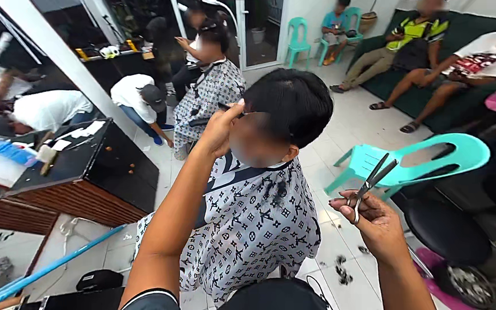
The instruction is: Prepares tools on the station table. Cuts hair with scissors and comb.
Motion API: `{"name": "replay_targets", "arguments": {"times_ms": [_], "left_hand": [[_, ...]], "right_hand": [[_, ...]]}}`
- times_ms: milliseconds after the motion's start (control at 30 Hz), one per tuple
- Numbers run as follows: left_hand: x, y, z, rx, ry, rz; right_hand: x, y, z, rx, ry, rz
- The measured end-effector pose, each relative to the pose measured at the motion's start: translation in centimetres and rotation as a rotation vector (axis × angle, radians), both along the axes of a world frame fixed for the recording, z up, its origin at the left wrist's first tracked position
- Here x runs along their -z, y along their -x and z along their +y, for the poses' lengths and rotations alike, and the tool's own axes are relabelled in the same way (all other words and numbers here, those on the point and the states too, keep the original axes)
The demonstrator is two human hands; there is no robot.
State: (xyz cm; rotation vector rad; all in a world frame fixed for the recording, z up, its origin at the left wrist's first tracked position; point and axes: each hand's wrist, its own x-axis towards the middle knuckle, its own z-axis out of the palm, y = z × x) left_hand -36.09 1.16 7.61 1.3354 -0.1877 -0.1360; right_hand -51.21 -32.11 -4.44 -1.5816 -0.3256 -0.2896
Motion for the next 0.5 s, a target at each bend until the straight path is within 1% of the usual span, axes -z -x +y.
{"name": "replay_targets", "arguments": {"times_ms": [67, 133, 167, 200, 267, 333, 367, 433, 500], "left_hand": [[1.5, 0.6, 1.9, 0.155, -0.138, -0.086], [1.9, 0.5, 4.3, 0.355, -0.317, -0.191], [1.7, 0.0, 5.2, 0.435, -0.351, -0.240], [1.3, -0.7, 5.7, 0.448, -0.329, -0.283], [-0.3, -2.7, 5.4, 0.326, -0.165, -0.299], [-2.4, -4.9, 3.7, 0.177, 0.035, -0.205], [-3.3, -6.0, 2.8, 0.125, 0.097, -0.146], [-4.1, -8.0, 1.4, 0.068, 0.133, -0.063], [-3.8, -8.7, 1.1, 0.075, 0.065, -0.003]], "right_hand": [[0.1, 0.9, 0.6, 0.020, 0.013, 0.002], [-0.2, 1.3, 1.2, 0.038, 0.033, -0.006], [-0.6, 1.3, 1.4, 0.045, 0.040, -0.012], [-0.9, 1.3, 1.7, 0.046, 0.045, -0.018], [-1.6, 1.2, 2.4, 0.029, 0.052, -0.029], [-2.4, 1.0, 3.2, 0.005, 0.070, -0.057], [-2.9, 0.8, 3.6, -0.002, 0.079, -0.076], [-3.4, 0.7, 4.1, -0.014, 0.093, -0.102], [-3.3, 1.0, 4.0, -0.004, 0.108, -0.108]]}}
